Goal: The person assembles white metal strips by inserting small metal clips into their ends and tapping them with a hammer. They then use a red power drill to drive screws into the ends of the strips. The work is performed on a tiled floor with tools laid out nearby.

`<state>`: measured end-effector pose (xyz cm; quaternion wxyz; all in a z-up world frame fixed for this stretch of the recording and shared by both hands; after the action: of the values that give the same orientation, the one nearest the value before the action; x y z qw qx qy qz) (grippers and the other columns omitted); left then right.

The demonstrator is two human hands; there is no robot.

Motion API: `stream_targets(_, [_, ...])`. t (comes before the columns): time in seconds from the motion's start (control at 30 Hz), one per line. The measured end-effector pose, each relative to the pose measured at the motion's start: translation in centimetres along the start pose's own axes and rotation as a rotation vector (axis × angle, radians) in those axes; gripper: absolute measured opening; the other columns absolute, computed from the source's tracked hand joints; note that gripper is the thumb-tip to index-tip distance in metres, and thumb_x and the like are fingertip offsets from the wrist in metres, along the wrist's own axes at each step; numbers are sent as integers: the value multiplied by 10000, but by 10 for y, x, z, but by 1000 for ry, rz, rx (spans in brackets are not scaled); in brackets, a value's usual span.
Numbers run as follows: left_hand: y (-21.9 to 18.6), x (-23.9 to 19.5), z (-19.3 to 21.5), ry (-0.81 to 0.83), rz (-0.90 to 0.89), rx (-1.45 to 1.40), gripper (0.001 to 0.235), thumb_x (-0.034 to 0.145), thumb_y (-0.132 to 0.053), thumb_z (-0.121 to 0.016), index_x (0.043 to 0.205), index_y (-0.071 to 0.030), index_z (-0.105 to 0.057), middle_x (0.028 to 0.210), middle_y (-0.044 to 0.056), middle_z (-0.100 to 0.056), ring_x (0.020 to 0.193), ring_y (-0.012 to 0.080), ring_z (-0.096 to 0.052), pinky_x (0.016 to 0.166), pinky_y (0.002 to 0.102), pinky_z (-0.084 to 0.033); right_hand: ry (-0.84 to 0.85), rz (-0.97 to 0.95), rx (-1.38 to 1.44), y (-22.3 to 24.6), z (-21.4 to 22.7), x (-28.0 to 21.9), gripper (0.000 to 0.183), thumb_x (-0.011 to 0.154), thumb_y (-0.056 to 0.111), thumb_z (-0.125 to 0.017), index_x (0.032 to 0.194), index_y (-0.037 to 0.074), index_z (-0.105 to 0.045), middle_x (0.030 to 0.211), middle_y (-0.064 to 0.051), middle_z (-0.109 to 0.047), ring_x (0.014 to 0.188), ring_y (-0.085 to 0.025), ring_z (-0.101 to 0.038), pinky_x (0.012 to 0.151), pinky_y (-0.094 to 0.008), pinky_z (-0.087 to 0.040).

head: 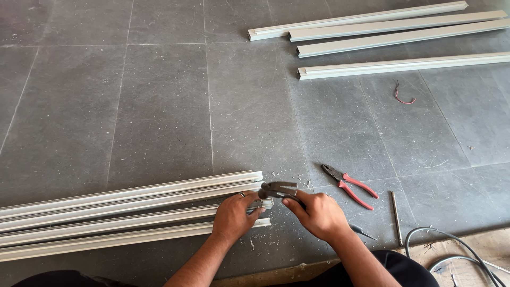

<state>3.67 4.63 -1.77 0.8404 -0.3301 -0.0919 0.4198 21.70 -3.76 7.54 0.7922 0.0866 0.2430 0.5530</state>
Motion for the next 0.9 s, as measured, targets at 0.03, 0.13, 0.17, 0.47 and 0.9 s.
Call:
stream_targets(0.03, [1,0,0,-3,-5,5,411,853,-382,-809,1189,-166,-713,918,39,-770,831,171,-721,811,391,-578,-17,24,-3,2,2,-2,440,929,565,-564,1032,186,-763,548,-102,-660,525,-308,-673,560,-470,-517])
stream_targets(0.13, [0,0,-1,-32,-44,-4,403,847,-376,-810,1174,-160,-715,995,21,-773,848,168,-729,821,398,-583,124,-88,-132,-3,-4,-4,471,955,610,-534,1009,194,-747,541,-95,-647,531,-286,-682,574,-450,-530])
stream_targets(0.17, [-1,0,-1,-55,-73,-21,395,839,-370,-812,1157,-155,-719,1040,9,-774,846,167,-734,819,398,-586,131,-90,-151,-3,-3,-4,480,958,616,-526,1017,193,-746,538,-91,-648,529,-278,-684,567,-445,-533])
stream_targets(0.47, [0,1,-1,-30,-95,-42,346,879,-363,-783,1155,-165,-714,1101,10,-762,975,193,-716,923,411,-540,-243,168,105,4,11,-16,385,926,484,-609,962,130,-756,497,-116,-619,440,-308,-635,481,-467,-499])
stream_targets(0.9, [-5,-5,5,-18,-27,-112,362,845,-324,-783,1179,-197,-723,1215,-10,-749,1060,213,-702,966,409,-533,-300,-20,121,-18,-1,6,396,960,495,-613,922,121,-737,548,-118,-636,472,-309,-639,506,-461,-486])
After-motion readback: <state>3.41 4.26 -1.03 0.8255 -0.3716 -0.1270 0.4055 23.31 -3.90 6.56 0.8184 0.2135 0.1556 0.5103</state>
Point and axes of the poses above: each hand's wrist, its own x-axis towards the middle knuckle, its own z-axis out of the back of the hand, y = z × x, the point moved 6 cm from there along x, towards the middle knuckle
